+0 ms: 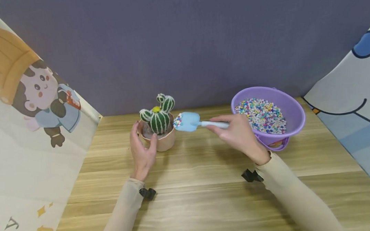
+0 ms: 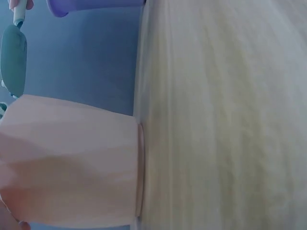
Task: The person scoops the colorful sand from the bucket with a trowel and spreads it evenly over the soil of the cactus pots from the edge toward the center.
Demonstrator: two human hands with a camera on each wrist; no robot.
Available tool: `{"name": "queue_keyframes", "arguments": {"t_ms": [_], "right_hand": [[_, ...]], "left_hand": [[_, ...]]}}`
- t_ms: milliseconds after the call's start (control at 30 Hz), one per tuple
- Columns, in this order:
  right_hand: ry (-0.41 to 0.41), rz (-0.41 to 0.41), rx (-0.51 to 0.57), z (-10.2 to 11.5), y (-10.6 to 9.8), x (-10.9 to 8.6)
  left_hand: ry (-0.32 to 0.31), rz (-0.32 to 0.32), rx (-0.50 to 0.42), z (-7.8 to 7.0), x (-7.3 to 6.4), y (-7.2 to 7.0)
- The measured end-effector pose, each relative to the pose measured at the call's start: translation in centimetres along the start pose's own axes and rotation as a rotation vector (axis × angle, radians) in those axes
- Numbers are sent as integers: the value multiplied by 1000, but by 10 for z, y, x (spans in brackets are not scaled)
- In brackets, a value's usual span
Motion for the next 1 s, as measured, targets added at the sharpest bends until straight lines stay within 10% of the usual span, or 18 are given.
{"name": "queue_keyframes", "arguments": {"t_ms": [1000], "right_hand": [[-24, 228, -229, 30, 21, 47]], "left_hand": [[-78, 211, 84, 9, 6, -6]]}}
Point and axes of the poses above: each hand's wrist, its own x-axis towards the middle knuckle, its own y-axis out of the palm, z = x × y, the point moved 3 cm from there along x, towards the middle knuckle, and after that the axes turned 9 degrees about -z, right-handed, at the moved point
